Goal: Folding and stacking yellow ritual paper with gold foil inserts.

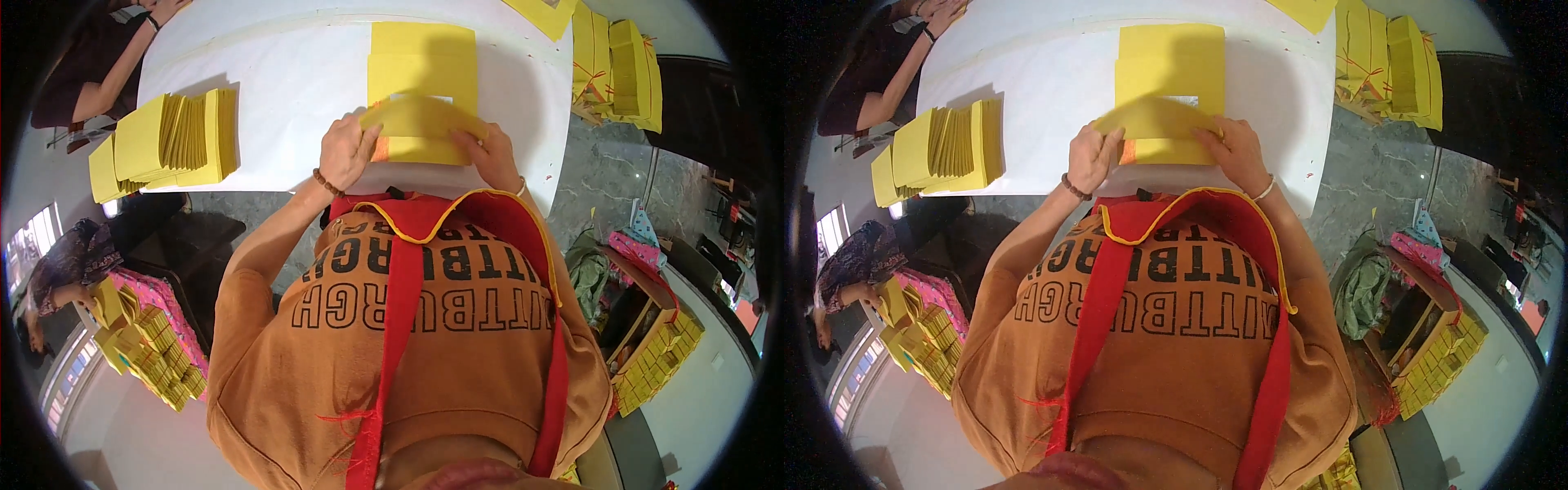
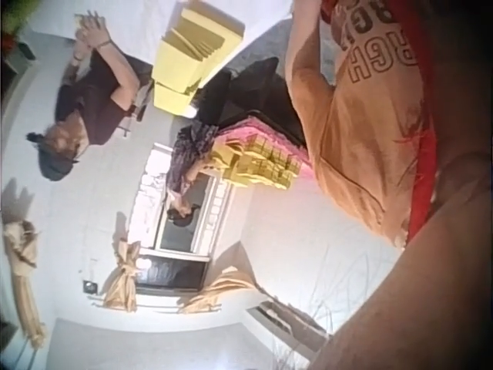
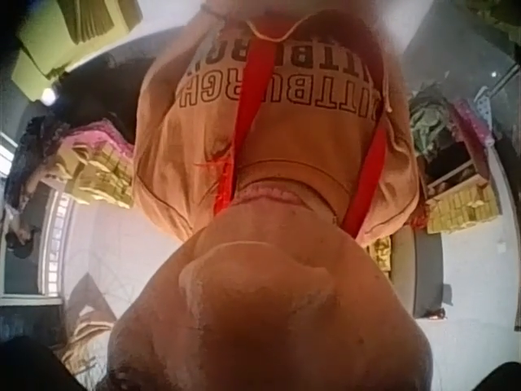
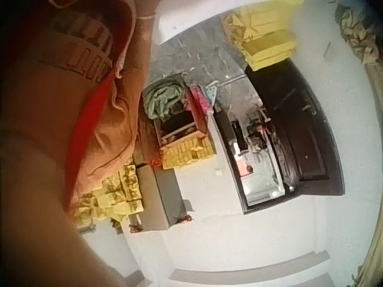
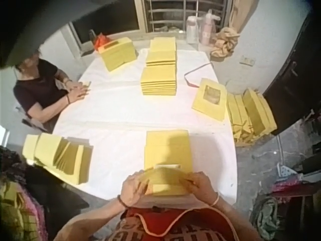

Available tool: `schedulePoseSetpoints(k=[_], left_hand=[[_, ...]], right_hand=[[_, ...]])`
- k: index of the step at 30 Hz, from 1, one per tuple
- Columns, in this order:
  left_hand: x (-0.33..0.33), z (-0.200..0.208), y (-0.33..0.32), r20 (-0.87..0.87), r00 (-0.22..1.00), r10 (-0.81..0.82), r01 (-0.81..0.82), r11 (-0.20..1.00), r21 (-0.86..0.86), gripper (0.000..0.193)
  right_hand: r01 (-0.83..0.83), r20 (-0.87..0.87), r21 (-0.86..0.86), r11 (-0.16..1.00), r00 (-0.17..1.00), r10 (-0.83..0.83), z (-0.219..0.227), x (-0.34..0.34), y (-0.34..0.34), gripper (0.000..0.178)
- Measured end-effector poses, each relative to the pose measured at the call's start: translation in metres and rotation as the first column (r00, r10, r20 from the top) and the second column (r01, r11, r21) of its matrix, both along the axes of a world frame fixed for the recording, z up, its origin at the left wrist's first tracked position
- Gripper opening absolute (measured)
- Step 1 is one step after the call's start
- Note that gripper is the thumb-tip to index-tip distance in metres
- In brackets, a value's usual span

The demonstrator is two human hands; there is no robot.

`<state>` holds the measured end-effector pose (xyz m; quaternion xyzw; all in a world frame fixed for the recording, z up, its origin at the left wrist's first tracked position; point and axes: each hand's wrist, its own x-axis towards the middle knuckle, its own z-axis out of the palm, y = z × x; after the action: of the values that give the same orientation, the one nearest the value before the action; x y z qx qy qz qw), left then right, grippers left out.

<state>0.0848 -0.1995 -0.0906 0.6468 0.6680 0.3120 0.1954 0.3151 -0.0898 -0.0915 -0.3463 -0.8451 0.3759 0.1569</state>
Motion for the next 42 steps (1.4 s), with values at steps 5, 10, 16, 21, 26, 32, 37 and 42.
schedulePoseSetpoints(k=[5, 10, 16, 21, 26, 32, 37, 42], left_hand=[[-0.002, -0.005, 0.027, 0.288, 0.924, 0.252, -0.168, 0.944, -0.285, 0.029], [-0.006, -0.017, 0.037, 0.364, 0.860, 0.357, -0.185, 0.884, -0.429, 0.031], [-0.008, -0.020, 0.047, 0.327, 0.872, 0.366, -0.192, 0.867, -0.460, 0.030], [0.000, -0.011, 0.047, 0.009, 0.953, 0.303, -0.291, 0.921, -0.260, 0.034], [-0.003, -0.008, 0.051, 0.091, 0.942, 0.324, -0.281, 0.906, -0.318, 0.033], [-0.005, -0.013, 0.055, 0.111, 0.930, 0.352, -0.293, 0.887, -0.358, 0.030], [-0.009, -0.023, 0.056, 0.230, 0.885, 0.404, -0.280, 0.858, -0.431, 0.028], [-0.009, -0.028, 0.056, 0.432, 0.780, 0.452, -0.306, 0.878, -0.367, 0.025]], right_hand=[[0.215, -0.141, -0.205, 0.955, 0.959, -0.246, -0.006, -0.014, 0.004, 0.026], [0.362, -0.126, -0.179, 0.915, 0.914, -0.386, -0.006, -0.019, 0.002, 0.031], [0.381, -0.257, -0.194, 0.904, 0.869, -0.422, -0.001, -0.025, 0.005, 0.032], [0.379, -0.153, -0.101, 0.920, 0.907, -0.391, -0.006, -0.028, 0.009, 0.030], [0.420, -0.196, -0.106, 0.901, 0.880, -0.433, -0.012, -0.033, 0.011, 0.030], [0.446, -0.186, -0.070, 0.892, 0.873, -0.451, -0.016, -0.035, 0.012, 0.030], [0.466, -0.173, -0.110, 0.878, 0.861, -0.479, -0.019, -0.035, 0.011, 0.029], [0.466, -0.171, -0.103, 0.879, 0.862, -0.477, -0.016, -0.038, 0.012, 0.029]])
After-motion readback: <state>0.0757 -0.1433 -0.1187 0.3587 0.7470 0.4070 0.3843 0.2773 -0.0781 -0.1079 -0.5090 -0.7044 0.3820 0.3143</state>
